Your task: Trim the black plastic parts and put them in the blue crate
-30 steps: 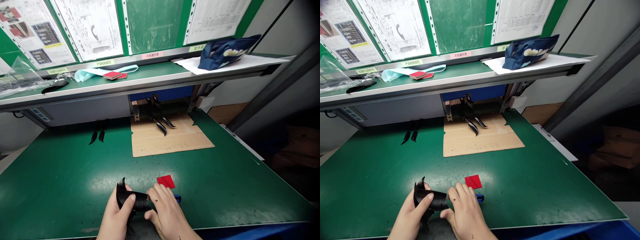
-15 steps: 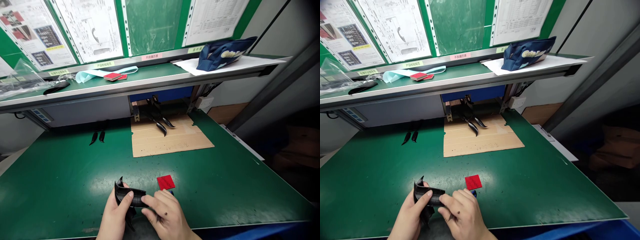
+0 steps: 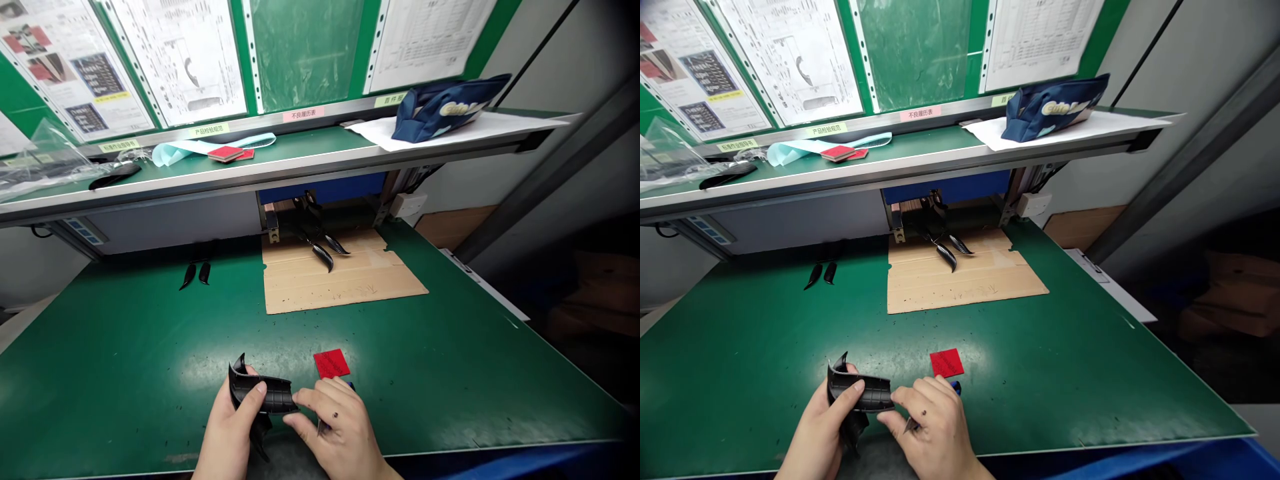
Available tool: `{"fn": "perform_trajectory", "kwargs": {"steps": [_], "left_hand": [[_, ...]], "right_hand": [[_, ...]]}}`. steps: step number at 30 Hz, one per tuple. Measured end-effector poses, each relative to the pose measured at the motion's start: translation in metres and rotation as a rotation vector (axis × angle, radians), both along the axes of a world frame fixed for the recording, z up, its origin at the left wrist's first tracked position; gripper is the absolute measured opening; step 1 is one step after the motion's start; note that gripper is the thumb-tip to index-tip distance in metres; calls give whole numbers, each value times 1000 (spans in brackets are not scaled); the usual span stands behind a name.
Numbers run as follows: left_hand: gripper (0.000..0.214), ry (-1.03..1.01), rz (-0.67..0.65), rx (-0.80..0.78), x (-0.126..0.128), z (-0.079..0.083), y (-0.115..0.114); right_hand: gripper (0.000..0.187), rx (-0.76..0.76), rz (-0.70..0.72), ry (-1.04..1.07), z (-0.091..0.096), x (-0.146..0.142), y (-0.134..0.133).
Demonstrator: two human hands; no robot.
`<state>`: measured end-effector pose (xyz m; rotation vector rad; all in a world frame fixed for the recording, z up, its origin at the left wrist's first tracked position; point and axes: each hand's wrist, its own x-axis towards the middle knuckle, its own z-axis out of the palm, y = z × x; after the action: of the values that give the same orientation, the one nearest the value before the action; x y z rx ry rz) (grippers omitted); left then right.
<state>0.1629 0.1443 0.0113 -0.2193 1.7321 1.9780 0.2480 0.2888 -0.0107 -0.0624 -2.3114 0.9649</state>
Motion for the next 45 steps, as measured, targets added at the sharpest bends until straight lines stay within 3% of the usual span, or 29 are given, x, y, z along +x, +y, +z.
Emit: {"fn": "perform_trajectory", "kwargs": {"steps": [6,15,21,29,45], "left_hand": [[38,-50,23,34,1,3,2],[26,-206,55,184,2,19,9],[25,-255,50,208,2,17,9],[21,-291,18,276,1,15,7],[31,-182,45,209,-2,15,12]], "right_hand": [[30,-35,0,-45,-5,2,-1],[35,61,251,-67,-6,0,-7],[26,16,148,-96,-7,-4,-15],[7,-51,138,-291,-6,-7,-17],[9,-121,136,-390,-5,-10,-11]]}}
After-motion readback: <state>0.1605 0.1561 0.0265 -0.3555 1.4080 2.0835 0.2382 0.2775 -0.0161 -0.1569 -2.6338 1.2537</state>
